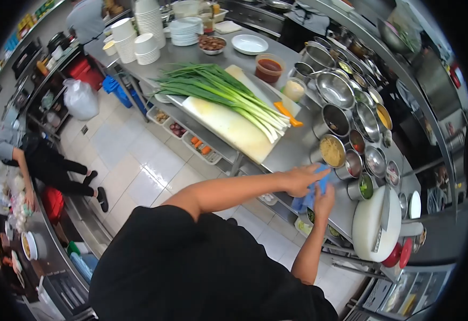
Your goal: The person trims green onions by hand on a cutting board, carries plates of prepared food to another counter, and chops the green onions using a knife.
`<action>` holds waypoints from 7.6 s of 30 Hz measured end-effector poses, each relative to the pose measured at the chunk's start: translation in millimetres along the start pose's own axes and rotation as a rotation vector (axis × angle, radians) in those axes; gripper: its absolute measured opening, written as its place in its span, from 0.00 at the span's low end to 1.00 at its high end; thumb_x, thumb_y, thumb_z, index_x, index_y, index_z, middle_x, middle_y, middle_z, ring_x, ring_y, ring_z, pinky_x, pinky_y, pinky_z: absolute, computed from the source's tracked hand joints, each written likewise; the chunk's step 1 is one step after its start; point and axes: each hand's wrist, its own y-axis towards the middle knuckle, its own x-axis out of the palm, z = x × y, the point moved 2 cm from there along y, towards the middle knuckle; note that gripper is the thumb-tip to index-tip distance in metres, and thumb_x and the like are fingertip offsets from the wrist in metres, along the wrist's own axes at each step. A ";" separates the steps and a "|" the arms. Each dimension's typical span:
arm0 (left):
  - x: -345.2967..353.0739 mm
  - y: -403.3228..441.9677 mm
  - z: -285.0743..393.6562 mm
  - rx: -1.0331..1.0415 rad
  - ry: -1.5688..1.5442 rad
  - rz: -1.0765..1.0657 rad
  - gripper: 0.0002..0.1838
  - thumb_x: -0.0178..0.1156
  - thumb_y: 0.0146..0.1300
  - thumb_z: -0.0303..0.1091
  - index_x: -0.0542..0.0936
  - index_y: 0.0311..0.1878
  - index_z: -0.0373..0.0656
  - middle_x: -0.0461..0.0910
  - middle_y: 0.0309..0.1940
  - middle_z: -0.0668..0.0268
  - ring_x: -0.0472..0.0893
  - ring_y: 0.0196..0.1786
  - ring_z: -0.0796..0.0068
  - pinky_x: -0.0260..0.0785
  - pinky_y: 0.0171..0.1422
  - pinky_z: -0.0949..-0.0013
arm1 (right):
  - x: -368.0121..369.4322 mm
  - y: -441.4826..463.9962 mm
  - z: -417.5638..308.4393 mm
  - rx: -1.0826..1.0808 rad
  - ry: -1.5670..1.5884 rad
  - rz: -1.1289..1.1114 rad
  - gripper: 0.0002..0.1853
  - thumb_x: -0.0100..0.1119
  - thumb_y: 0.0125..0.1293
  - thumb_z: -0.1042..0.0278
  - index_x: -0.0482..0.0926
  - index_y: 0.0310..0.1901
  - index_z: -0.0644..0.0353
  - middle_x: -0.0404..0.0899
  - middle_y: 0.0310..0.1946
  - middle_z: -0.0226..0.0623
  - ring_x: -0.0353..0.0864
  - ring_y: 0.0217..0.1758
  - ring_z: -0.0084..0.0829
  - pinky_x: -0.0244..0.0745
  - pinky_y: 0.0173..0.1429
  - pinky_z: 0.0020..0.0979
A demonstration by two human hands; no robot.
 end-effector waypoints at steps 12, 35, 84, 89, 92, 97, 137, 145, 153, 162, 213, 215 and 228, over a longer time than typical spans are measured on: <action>-252.6 -119.4 -194.3 -0.298 -0.245 -0.139 0.32 0.66 0.58 0.43 0.71 0.63 0.39 0.76 0.56 0.54 0.80 0.52 0.65 0.74 0.52 0.64 | 4.6 62.1 -139.4 -0.071 0.367 0.059 0.10 0.56 0.64 0.72 0.78 0.46 0.64 0.80 0.44 0.40 0.79 0.44 0.31 0.74 0.46 0.29; -189.0 -235.9 -276.1 -0.222 -0.598 -0.067 0.26 0.52 0.59 0.29 0.69 0.63 0.43 0.78 0.41 0.53 0.79 0.41 0.53 0.72 0.48 0.58 | 157.1 236.4 -189.1 -0.181 0.038 -0.295 0.11 0.54 0.62 0.78 0.78 0.46 0.66 0.78 0.43 0.44 0.78 0.47 0.38 0.71 0.53 0.30; -435.0 -214.4 -562.1 -0.511 -0.454 0.298 0.09 0.53 0.67 0.34 0.77 0.44 0.42 0.74 0.35 0.69 0.72 0.37 0.76 0.66 0.40 0.72 | 385.9 289.9 -553.7 -0.852 0.194 -0.435 0.13 0.56 0.64 0.63 0.81 0.43 0.62 0.79 0.37 0.45 0.76 0.46 0.45 0.69 0.55 0.39; -424.6 -202.8 -557.3 -0.207 -0.021 -0.008 0.11 0.60 0.61 0.39 0.80 0.44 0.45 0.78 0.38 0.60 0.78 0.45 0.57 0.70 0.45 0.58 | 416.0 295.7 -552.6 -0.825 0.065 -0.844 0.09 0.55 0.63 0.65 0.80 0.35 0.62 0.79 0.34 0.45 0.76 0.42 0.48 0.71 0.48 0.42; -422.6 -201.5 -559.9 -0.221 0.063 -0.040 0.10 0.59 0.61 0.38 0.81 0.42 0.45 0.78 0.37 0.60 0.78 0.43 0.57 0.70 0.45 0.57 | 418.1 296.3 -554.5 -0.754 0.091 -0.794 0.07 0.54 0.63 0.68 0.79 0.33 0.62 0.78 0.31 0.46 0.76 0.40 0.48 0.70 0.46 0.43; -406.6 -195.1 -566.5 -0.292 0.075 0.093 0.08 0.55 0.63 0.33 0.80 0.40 0.41 0.79 0.35 0.60 0.78 0.40 0.60 0.70 0.43 0.61 | 418.0 293.6 -552.4 -0.616 0.241 -0.632 0.06 0.53 0.63 0.71 0.79 0.33 0.62 0.77 0.29 0.46 0.76 0.37 0.48 0.70 0.43 0.42; -388.5 -168.7 -651.9 -0.232 -0.347 0.223 0.09 0.57 0.62 0.35 0.84 0.38 0.43 0.79 0.28 0.59 0.74 0.33 0.67 0.67 0.42 0.66 | 468.8 333.3 -540.6 -0.391 0.339 -0.653 0.14 0.52 0.68 0.59 0.81 0.39 0.60 0.79 0.28 0.42 0.76 0.33 0.41 0.71 0.41 0.36; -386.9 -173.6 -620.0 -0.834 -0.977 0.361 0.09 0.57 0.62 0.35 0.83 0.32 0.40 0.73 0.21 0.71 0.68 0.25 0.82 0.60 0.30 0.74 | 480.8 324.5 -534.2 -0.664 0.305 -0.347 0.10 0.50 0.68 0.64 0.81 0.37 0.57 0.79 0.30 0.43 0.78 0.36 0.45 0.72 0.41 0.40; -394.3 -181.6 -629.5 -0.839 -1.087 0.364 0.11 0.45 0.67 0.31 0.77 0.44 0.44 0.65 0.25 0.76 0.59 0.24 0.86 0.51 0.26 0.79 | 478.6 332.6 -531.8 -0.575 0.199 -0.341 0.15 0.56 0.65 0.64 0.79 0.49 0.63 0.80 0.39 0.48 0.78 0.40 0.45 0.72 0.50 0.40; -438.4 -226.0 -606.6 -0.700 -1.069 0.255 0.06 0.41 0.61 0.25 0.68 0.32 0.46 0.66 0.27 0.73 0.58 0.23 0.86 0.51 0.25 0.79 | 353.7 316.2 -567.9 -0.485 0.271 -0.704 0.16 0.60 0.61 0.66 0.78 0.50 0.61 0.80 0.44 0.44 0.80 0.41 0.41 0.74 0.48 0.37; -431.7 -215.3 -606.5 -0.687 -1.213 0.139 0.09 0.50 0.69 0.35 0.76 0.43 0.43 0.64 0.22 0.77 0.61 0.25 0.87 0.51 0.26 0.82 | 448.5 283.7 -555.8 -0.715 -0.270 -0.669 0.07 0.56 0.59 0.69 0.81 0.36 0.59 0.80 0.37 0.45 0.81 0.38 0.46 0.75 0.44 0.46; -429.7 -217.8 -603.3 -0.698 -1.042 0.080 0.08 0.50 0.69 0.36 0.76 0.43 0.45 0.64 0.22 0.77 0.61 0.25 0.87 0.52 0.26 0.82 | 460.8 291.4 -548.8 -0.662 -0.253 -0.740 0.06 0.55 0.58 0.70 0.80 0.33 0.60 0.80 0.34 0.49 0.81 0.38 0.48 0.74 0.44 0.46; -421.8 -176.5 -605.6 -0.233 -0.126 -0.259 0.11 0.56 0.63 0.37 0.83 0.44 0.45 0.78 0.33 0.57 0.76 0.44 0.57 0.68 0.49 0.58 | 470.7 311.7 -532.2 -0.527 0.041 -0.869 0.07 0.54 0.55 0.70 0.75 0.32 0.64 0.78 0.28 0.52 0.77 0.34 0.51 0.71 0.42 0.44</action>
